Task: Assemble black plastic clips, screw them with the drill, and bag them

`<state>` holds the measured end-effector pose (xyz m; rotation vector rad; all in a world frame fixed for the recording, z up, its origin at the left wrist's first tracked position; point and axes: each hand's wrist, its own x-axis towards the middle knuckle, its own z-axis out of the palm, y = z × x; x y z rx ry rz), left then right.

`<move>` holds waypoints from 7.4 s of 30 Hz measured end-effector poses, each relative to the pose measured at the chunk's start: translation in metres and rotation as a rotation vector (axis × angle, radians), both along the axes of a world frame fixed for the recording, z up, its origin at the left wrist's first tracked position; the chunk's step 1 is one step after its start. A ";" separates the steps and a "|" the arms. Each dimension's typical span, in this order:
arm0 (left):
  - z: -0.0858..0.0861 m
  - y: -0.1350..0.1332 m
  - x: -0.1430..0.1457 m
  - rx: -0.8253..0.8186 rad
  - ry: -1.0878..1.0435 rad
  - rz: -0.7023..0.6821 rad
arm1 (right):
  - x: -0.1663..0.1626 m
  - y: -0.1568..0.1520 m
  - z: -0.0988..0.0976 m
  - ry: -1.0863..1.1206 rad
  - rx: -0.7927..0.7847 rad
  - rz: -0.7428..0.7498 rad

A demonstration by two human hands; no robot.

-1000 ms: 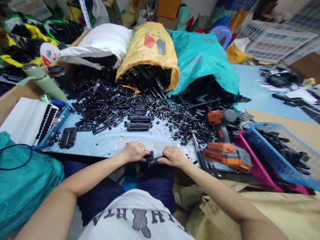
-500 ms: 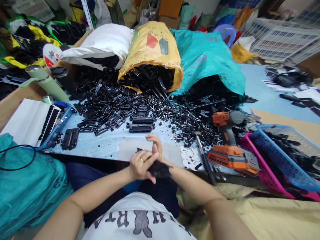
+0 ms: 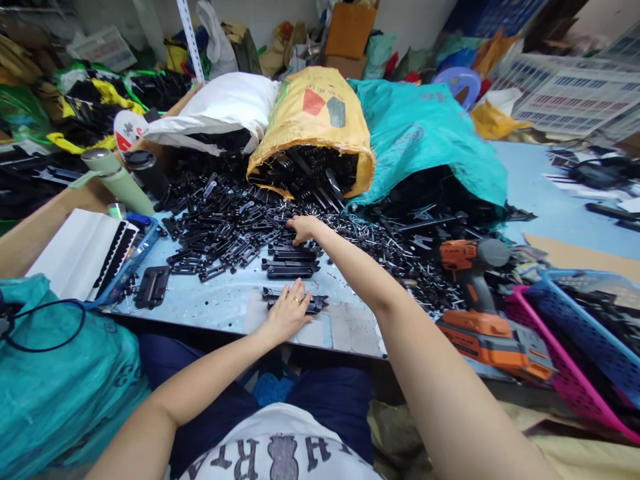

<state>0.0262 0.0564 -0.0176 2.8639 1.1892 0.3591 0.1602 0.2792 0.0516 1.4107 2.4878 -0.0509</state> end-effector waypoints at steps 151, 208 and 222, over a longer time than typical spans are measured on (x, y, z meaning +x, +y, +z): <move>0.020 -0.007 -0.023 -0.206 -0.188 -0.106 | 0.048 -0.281 0.011 0.141 0.108 -0.028; 0.043 0.114 -0.059 0.020 -0.256 0.594 | 0.055 -0.286 -0.072 0.931 0.379 -0.064; 0.062 0.246 0.032 -0.221 -0.111 0.636 | 0.066 -0.281 -0.086 0.835 0.350 0.030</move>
